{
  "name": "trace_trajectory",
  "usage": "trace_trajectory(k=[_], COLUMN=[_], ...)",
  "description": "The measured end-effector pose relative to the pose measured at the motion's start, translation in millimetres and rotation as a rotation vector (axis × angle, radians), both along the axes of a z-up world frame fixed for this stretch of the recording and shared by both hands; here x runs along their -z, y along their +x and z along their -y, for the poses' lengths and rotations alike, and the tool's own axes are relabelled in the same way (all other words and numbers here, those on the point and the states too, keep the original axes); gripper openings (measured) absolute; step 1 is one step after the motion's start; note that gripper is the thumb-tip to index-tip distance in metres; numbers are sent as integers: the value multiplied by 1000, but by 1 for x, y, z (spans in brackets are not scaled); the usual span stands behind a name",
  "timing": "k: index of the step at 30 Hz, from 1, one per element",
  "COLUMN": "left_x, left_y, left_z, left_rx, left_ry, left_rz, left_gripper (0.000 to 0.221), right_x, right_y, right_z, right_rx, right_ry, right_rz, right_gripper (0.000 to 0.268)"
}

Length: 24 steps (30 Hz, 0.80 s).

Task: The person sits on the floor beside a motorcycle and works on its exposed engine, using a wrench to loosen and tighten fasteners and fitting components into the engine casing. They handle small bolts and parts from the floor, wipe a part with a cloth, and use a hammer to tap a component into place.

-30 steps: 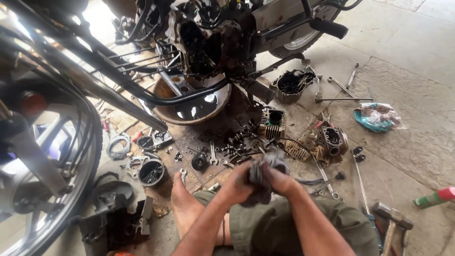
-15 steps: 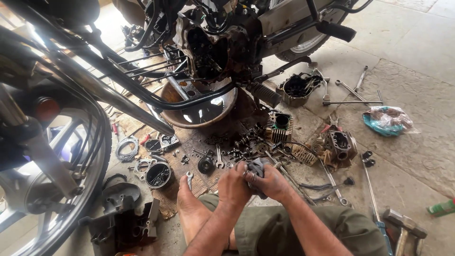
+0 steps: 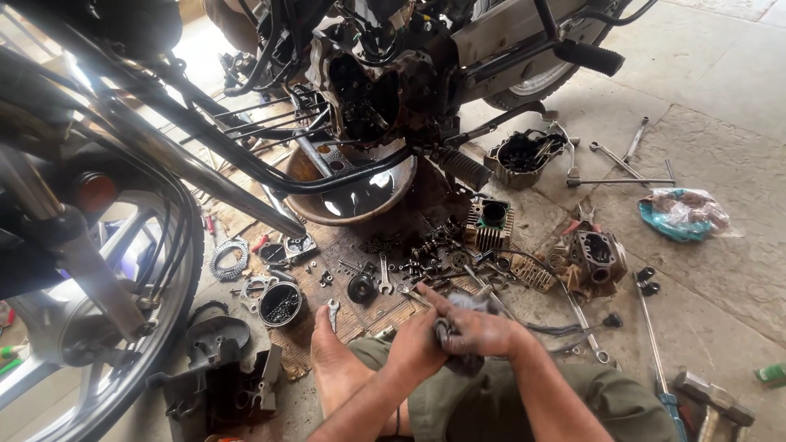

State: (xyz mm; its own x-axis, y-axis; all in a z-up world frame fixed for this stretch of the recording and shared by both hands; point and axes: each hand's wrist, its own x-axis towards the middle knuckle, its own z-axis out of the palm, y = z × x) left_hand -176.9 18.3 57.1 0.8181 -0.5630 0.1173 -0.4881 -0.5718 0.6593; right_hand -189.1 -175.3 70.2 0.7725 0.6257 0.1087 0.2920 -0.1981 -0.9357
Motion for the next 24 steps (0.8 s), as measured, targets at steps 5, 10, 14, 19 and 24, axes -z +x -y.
trace_trajectory(k=[5, 10, 14, 19, 24], left_x=[-28, -42, 74, 48, 44], left_y=[2, 27, 62, 15, 10], left_z=[-2, -2, -25, -5, -17], left_rx=[-104, -321, -188, -29, 17], left_ry=[177, 187, -682, -514, -67], left_rz=[33, -13, -723, -1033, 13], left_gripper=[37, 37, 30, 36, 35], right_x=[-50, -25, -24, 1, -16], right_y=[-11, -5, -7, 0, -7], right_z=[-24, -33, -12, 0, -21], right_rx=[207, 436, 320, 85, 95], right_ry=[-69, 288, 618, 494, -28], right_rz=[-43, -258, -282, -92, 94], right_gripper=[127, 122, 98, 91, 113])
